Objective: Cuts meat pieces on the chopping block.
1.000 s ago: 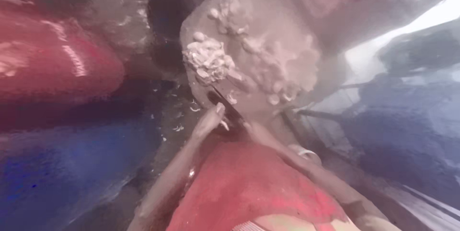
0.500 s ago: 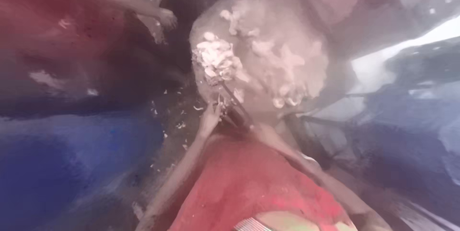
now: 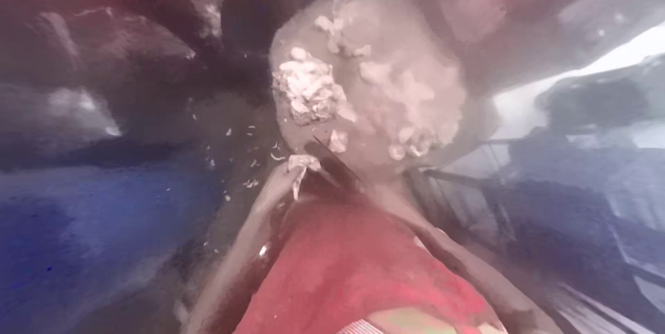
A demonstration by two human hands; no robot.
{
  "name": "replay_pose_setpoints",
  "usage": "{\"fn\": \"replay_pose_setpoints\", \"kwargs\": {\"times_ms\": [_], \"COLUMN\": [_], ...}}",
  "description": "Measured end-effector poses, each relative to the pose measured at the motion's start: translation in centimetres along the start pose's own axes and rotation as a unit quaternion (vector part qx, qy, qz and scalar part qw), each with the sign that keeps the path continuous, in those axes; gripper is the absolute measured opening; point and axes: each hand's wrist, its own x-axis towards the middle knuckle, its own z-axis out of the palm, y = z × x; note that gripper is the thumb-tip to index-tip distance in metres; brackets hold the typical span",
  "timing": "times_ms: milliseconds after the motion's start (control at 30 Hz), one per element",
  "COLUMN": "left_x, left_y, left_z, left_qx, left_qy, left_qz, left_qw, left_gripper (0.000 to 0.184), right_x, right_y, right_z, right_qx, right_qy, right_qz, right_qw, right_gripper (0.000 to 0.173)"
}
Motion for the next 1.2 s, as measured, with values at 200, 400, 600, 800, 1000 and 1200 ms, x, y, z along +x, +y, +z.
{"fn": "replay_pose_setpoints", "kwargs": {"times_ms": [200, 400, 600, 800, 1000, 1200], "left_x": [-1.9, 2.5, 0.8, 0.6, 3.4, 3.0], "left_y": [1.5, -2.1, -0.8, -0.3, -3.3, -3.7], "left_z": [1.5, 8.7, 8.3, 5.0, 5.1, 4.6], "left_qx": [-0.324, -0.26, -0.237, -0.052, -0.191, -0.199], "left_qy": [-0.118, -0.187, -0.182, -0.117, 0.093, 0.062], "left_qz": [0.031, -0.058, -0.057, 0.024, 0.038, 0.004], "left_qw": [0.938, 0.946, 0.953, 0.991, 0.976, 0.978], "left_gripper": [0.028, 0.033, 0.035, 0.037, 0.025, 0.029], "right_x": [0.2, -4.7, -0.5, -1.3, -4.3, 2.2], "right_y": [-0.8, -9.4, -5.2, -4.5, -8.9, -2.7], "right_z": [-1.2, -5.4, 0.6, -1.4, -2.6, 1.9], "right_qx": [0.074, 0.149, 0.056, 0.025, 0.174, 0.014], "right_qy": [0.096, 0.199, 0.068, 0.065, 0.109, -0.07], "right_qz": [0.017, -0.149, -0.029, 0.03, -0.104, -0.003], "right_qw": [0.993, 0.957, 0.996, 0.997, 0.973, 0.997], "right_gripper": [0.057, 0.044, 0.052, 0.058, 0.042, 0.063]}}
